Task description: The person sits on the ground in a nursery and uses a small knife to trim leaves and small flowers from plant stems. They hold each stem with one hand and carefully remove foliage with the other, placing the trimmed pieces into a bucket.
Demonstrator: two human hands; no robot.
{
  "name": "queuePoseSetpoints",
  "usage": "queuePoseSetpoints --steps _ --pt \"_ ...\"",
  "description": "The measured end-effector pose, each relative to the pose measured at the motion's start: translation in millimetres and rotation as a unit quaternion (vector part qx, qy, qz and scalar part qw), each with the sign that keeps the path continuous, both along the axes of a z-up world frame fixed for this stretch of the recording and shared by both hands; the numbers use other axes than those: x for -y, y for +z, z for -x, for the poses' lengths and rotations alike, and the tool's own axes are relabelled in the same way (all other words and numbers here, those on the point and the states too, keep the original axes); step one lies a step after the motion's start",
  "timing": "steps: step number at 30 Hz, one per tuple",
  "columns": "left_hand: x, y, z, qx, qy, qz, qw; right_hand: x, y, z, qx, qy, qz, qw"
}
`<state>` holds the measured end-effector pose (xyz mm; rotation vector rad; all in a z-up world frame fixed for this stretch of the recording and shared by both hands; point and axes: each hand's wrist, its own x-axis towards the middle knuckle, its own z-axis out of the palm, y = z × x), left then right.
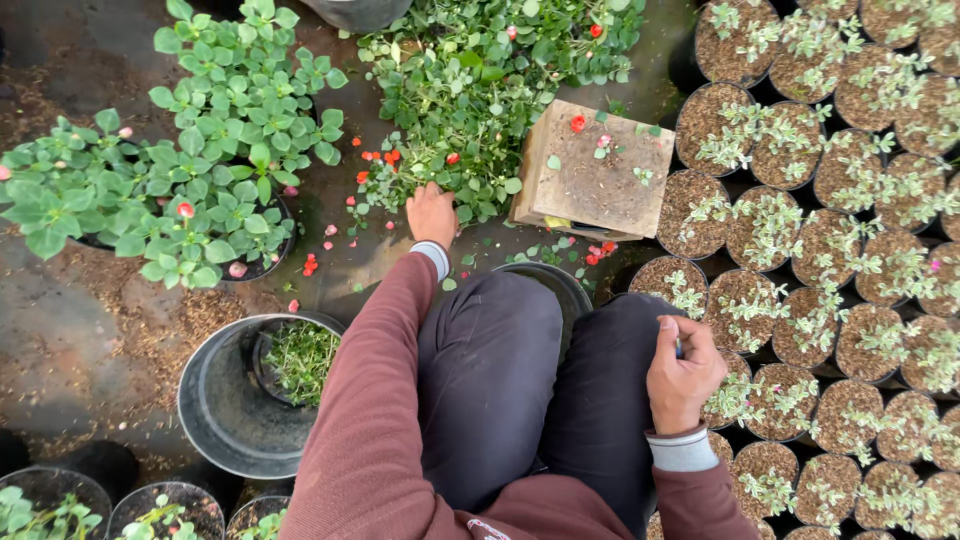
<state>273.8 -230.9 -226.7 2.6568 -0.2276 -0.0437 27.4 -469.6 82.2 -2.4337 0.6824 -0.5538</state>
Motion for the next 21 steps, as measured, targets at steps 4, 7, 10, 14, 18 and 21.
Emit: queuePoseSetpoints --steps 4,7,10,14,18,21 --pt "5.9 -2.3 5.5 0.011 0.021 0.006 1.000 1.9 -0.8 3.2 0.014 -0.012 -0.039 0.999" --pt "9.2 0.9 8.9 0.020 0.055 0.027 0.998 3.4 -0.7 7.1 0.026 0.036 0.005 0.999" --pt "13.2 6.7 5.7 0.034 0.081 0.056 0.995 6.0 -3.4 10.9 0.035 0.009 -0.032 0.999" --pt "5.2 20.8 18.5 0.001 0.113 0.080 0.990 15.3 -7.8 16.4 0.014 -0.020 -0.035 0.999" --pt "-15.0 43.9 30.6 0.046 0.001 0.080 0.996 15.1 -7.8 18.8 0.037 -0.021 -0.079 0.996" --pt "-16.4 58.8 12.0 0.141 -0.136 0.019 0.980 14.5 -10.5 12.8 0.070 0.004 -0.084 0.994"
